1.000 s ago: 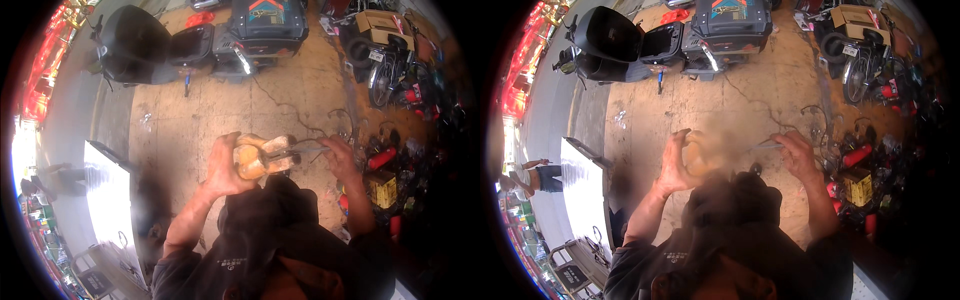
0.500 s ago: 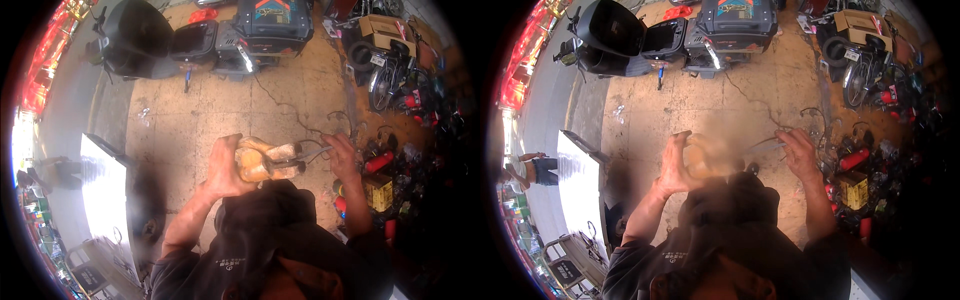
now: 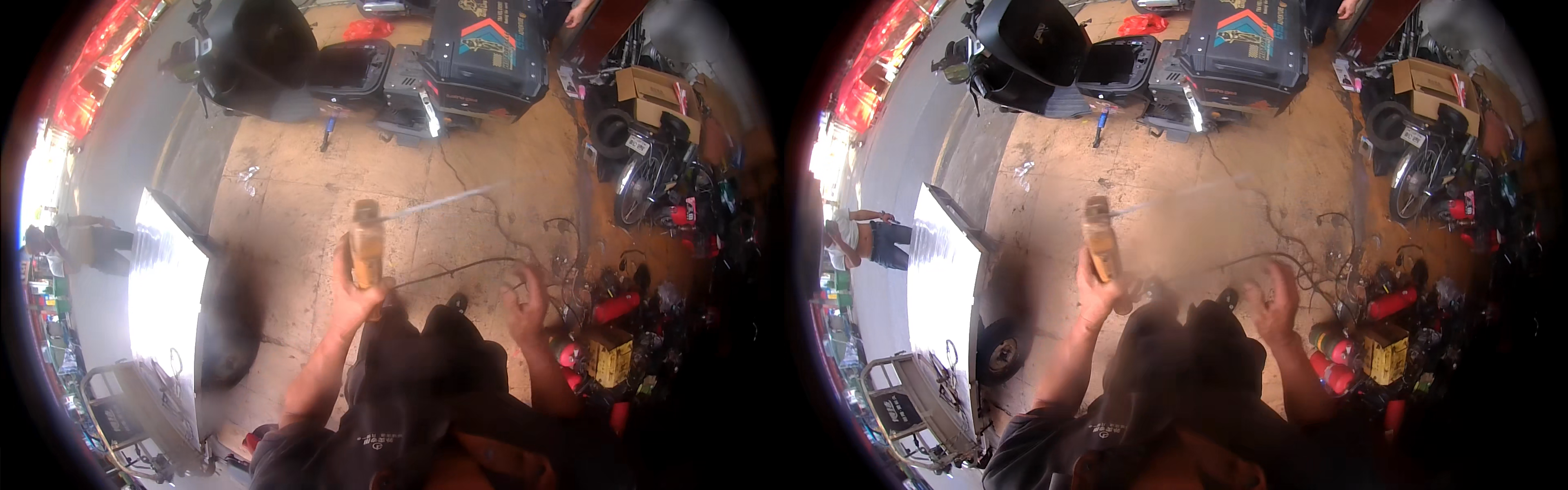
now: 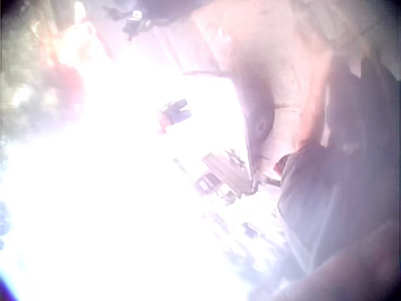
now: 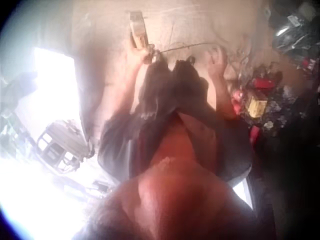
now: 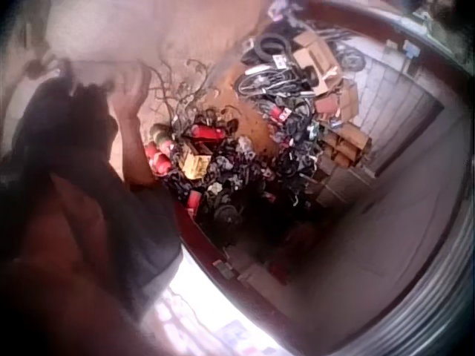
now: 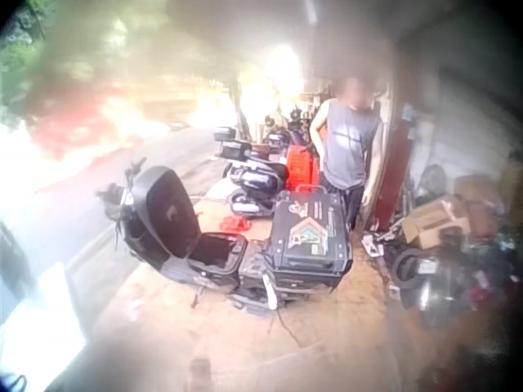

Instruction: The person picks up a cable from a cluttered floor, holds a connector by hand, and uses their fingers to strip and twist electrical wires.

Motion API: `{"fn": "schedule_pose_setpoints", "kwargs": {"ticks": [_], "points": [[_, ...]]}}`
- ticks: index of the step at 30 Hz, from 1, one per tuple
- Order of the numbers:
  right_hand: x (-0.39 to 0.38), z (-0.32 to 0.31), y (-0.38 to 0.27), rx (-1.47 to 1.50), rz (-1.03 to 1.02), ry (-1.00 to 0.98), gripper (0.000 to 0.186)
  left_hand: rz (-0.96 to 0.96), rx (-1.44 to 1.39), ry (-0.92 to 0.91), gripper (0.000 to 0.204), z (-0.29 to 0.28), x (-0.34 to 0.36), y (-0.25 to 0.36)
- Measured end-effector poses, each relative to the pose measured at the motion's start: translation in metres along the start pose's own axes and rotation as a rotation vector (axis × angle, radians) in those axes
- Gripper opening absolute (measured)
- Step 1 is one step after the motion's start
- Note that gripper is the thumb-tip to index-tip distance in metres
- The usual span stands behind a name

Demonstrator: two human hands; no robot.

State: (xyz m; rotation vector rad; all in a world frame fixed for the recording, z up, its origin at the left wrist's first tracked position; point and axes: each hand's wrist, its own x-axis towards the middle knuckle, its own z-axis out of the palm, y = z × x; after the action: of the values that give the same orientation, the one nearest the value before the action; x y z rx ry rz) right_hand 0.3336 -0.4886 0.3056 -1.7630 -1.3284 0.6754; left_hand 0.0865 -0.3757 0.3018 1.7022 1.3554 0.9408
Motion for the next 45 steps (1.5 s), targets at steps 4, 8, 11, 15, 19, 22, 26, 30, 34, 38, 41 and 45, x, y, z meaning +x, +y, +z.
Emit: {"fn": "schedule_pose_setpoints", "kwargs": {"ticks": [4,8,11,15,19,22,26,30,34,38,41,45], "points": [[-0.001,0.090,-0.040,0.012,-0.369,-0.466,0.050,-0.229,-0.627,0.247,0.072,-0.022,-0.004,-0.039],[0.017,0.193,-0.086,0.191,-0.238,-0.621,0.053,-0.335,-1.032,0.463,0.063,-0.059,0.002,-0.074],[0.033,0.265,-0.104,0.165,-0.220,-0.717,0.054,-0.394,-1.252,0.519,0.055,-0.104,0.014,-0.113],[0.046,0.352,-0.110,-0.025,-0.231,-0.762,0.053,-0.566,-0.828,0.623,0.043,-0.146,0.026,-0.191],[0.041,0.387,-0.081,-0.024,-0.321,-0.605,0.051,-0.780,-0.866,0.630,0.019,-0.157,0.029,-0.289],[0.017,0.364,-0.020,-0.037,0.098,-0.550,0.049,-1.031,-0.847,0.413,0.009,-0.153,0.044,-0.379],[-0.018,0.343,0.089,-0.366,0.287,-0.445,0.054,-1.343,-0.818,0.289,0.009,-0.119,0.070,-0.508],[-0.026,0.360,0.190,-0.335,0.355,-0.526,0.055,-1.198,-0.806,0.264,0.006,-0.046,0.105,-0.627],[-0.011,0.373,0.257,-0.512,0.210,-0.457,0.054,-1.206,-0.475,0.415,0.004,0.036,0.137,-0.729],[0.009,0.377,0.299,-0.542,0.188,-0.390,0.051,-1.075,-0.388,0.493,0.007,0.090,0.139,-0.816],[0.020,0.385,0.323,-0.570,0.185,-0.424,0.048,-0.955,-0.445,0.480,0.013,0.126,0.131,-0.874],[0.025,0.394,0.341,-0.598,0.135,-0.418,0.049,-0.894,-0.414,0.546,0.022,0.156,0.115,-0.921]]}}
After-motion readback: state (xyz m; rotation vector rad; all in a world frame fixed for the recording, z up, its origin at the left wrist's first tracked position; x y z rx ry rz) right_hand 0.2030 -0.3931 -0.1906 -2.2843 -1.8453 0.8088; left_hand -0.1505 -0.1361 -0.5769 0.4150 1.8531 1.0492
